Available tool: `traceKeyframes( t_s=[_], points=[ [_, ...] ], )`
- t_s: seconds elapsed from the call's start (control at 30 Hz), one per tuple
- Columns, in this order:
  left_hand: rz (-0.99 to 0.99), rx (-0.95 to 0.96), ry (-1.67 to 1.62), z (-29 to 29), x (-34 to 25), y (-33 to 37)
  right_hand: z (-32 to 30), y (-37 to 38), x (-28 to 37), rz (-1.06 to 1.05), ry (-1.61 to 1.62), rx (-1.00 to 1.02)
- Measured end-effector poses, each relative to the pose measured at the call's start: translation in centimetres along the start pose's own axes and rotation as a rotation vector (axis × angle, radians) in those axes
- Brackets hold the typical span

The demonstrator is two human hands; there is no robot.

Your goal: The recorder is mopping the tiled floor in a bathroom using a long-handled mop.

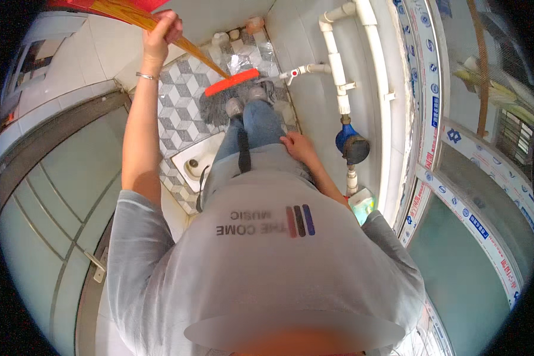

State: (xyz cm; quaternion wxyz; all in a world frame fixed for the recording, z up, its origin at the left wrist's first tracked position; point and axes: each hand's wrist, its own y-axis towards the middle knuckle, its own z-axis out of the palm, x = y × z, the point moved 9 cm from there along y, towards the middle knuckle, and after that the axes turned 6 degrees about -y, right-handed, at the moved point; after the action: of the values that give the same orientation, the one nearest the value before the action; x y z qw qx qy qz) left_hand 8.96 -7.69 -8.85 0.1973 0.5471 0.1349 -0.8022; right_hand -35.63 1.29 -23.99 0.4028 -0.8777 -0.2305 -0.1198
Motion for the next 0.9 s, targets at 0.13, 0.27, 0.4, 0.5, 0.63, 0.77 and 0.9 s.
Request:
traceKeyframes(
  t_s=[0.13, 0.27, 0.4, 0.5, 0.63, 0.77, 0.9],
  points=[
    [0.027, 0.015, 0.097, 1.0, -0.6, -0.3, 1.6, 2.7, 1.5, -0.001, -0.03, 0.13],
    [0.013, 0.098, 0.044, 0.4, 0.1, -1.5, 1.9, 0.9, 2.6, -0.08, -0.089, 0.178],
    [0.006, -0.045, 0.123, 1.0, -0.9, -1.9, -1.0, 0.4, 0.4, -0.043, 0.08, -0.037],
    [0.01, 0.042, 0.099, 2.2, -0.5, -1.4, 2.4, 0.1, -2.6, -0.037, 0.002, -0.017],
    [0.057, -0.026, 0.074, 2.1, -1.1, -1.4, -1.5, -1.6, -1.0, 0.045, -0.084, -0.257],
    [0.044, 0.057, 0.09, 2.6, -0.8, -1.8, -0.4, -3.1, -3.1, 0.102, -0.011, -0.159],
    [0.043, 0.032, 0.022, 1.3, -0.8, -1.8, 2.4, -2.3, -4.6, 0.157, -0.056, -0.043]
  ],
)
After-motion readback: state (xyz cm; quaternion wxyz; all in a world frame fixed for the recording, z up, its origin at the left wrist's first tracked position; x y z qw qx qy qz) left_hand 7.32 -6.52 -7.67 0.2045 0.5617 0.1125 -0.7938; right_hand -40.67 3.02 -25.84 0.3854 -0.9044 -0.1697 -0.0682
